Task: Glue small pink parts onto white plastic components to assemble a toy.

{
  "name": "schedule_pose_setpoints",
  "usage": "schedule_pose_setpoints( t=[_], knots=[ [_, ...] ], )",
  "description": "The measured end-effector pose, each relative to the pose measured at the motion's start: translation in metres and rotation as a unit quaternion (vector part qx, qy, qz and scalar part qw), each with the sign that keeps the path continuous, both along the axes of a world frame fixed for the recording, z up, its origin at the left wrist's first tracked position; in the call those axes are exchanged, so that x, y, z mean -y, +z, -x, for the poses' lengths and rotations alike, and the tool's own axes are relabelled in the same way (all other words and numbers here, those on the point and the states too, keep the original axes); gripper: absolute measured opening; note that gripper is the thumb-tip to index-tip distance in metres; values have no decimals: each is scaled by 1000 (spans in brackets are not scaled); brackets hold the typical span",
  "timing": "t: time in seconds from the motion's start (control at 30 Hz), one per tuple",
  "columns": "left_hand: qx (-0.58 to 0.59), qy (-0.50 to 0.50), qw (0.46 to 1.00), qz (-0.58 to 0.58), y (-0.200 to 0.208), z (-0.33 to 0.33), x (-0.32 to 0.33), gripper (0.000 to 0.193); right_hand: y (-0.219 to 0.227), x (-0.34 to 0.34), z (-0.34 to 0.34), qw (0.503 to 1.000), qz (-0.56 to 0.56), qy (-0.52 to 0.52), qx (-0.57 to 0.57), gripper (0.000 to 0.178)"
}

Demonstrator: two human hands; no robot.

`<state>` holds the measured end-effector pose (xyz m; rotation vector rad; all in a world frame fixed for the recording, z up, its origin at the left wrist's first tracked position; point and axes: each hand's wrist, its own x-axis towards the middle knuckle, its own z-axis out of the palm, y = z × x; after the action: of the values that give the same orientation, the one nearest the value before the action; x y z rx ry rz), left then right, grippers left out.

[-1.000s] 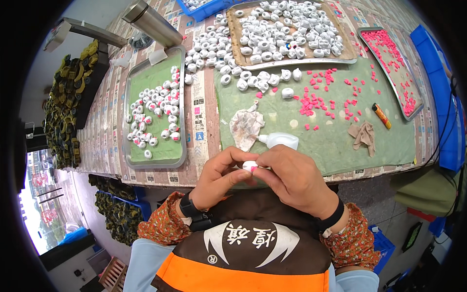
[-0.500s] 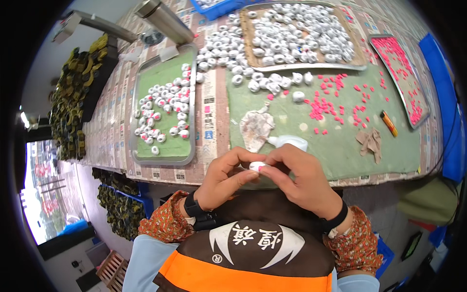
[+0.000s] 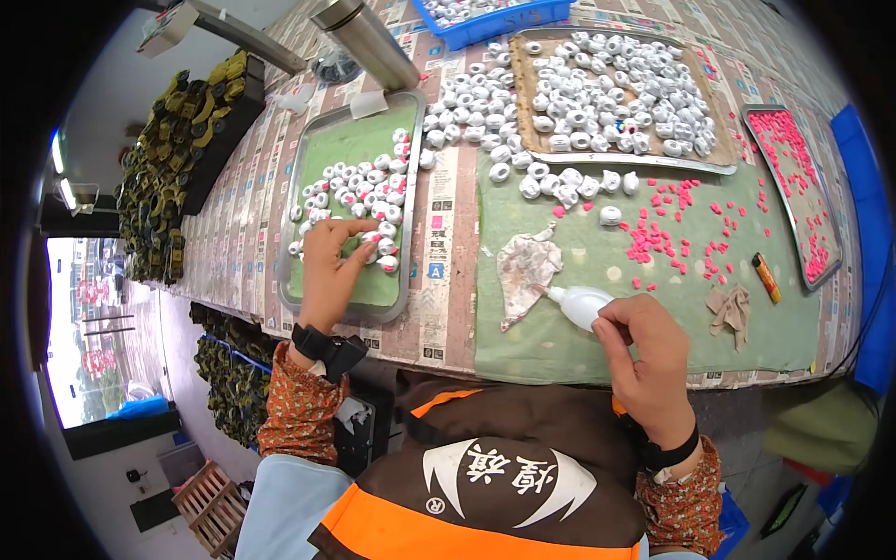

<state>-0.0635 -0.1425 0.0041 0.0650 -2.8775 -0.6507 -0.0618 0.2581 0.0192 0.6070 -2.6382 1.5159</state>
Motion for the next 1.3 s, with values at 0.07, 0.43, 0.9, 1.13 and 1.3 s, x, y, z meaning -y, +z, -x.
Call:
schedule_pose_setpoints(
  t=[0.07,0.43,0.9,1.13,1.3],
  knots=[
    [4,-15,999,29,8,8,-8,29,-3,-3,1,998,-37,-2,-42,16],
    [-67,-258,962,-55,29,146,-178,14,1,7,11,963,-246,78,-79,54],
    [-26,-280,959,-42,0,178,-226,24,-3,-32,0,996,-66,46,27,54],
    [295,-206,742,-566,27,90,-179,28,12,-39,-7,960,186,-63,198,44],
    [309,-157,725,-595,21,38,-157,33,24,-22,-10,958,240,-56,146,40]
  ],
)
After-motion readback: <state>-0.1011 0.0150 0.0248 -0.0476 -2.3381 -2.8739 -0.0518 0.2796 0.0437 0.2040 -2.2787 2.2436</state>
